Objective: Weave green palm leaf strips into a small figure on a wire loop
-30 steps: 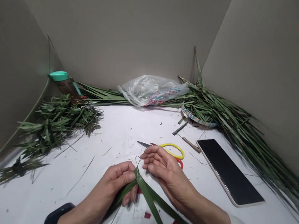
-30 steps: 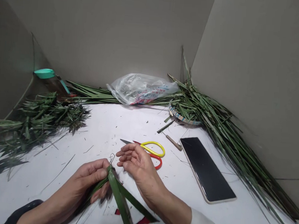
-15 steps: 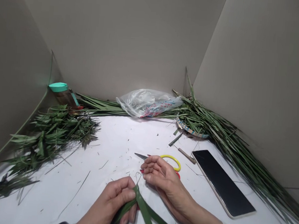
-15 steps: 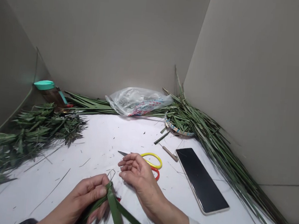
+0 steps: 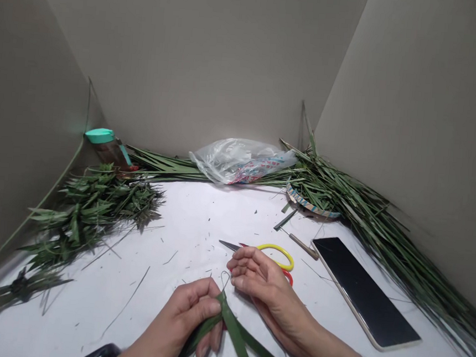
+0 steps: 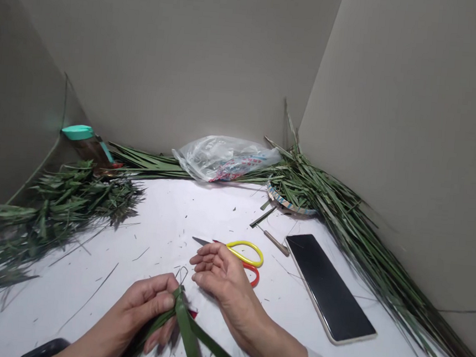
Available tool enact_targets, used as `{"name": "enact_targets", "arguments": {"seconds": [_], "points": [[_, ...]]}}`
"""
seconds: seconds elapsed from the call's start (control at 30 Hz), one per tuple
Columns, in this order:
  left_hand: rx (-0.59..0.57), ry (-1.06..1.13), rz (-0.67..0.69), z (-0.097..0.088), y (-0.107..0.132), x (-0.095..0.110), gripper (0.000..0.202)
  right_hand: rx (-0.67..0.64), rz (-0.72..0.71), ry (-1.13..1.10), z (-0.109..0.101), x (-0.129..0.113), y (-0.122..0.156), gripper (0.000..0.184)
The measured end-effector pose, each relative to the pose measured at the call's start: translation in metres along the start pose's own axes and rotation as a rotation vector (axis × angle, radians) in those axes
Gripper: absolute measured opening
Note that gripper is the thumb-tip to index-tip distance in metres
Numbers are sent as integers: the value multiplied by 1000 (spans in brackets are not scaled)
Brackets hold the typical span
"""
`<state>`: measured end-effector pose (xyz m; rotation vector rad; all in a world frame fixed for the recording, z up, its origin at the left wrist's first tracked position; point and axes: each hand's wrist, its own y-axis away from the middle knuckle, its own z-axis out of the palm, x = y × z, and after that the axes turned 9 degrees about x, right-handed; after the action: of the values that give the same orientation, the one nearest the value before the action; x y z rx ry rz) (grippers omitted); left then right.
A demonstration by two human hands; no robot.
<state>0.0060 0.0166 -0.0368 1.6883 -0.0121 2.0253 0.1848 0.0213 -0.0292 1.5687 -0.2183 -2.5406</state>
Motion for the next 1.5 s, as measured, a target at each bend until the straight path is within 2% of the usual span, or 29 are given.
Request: {"name": "enact_targets", "arguments": {"seconds": [0.33, 0.9, 1.5], "points": [[12, 43, -1, 3, 1, -3, 27, -67, 27, 7, -5, 7, 0, 31], [-29, -6, 21, -1, 2, -3, 22, -52, 19, -12, -4, 5, -1, 32], [-33, -55, 16, 0, 1, 1, 29, -7, 16, -15, -3, 1, -1, 36]]}}
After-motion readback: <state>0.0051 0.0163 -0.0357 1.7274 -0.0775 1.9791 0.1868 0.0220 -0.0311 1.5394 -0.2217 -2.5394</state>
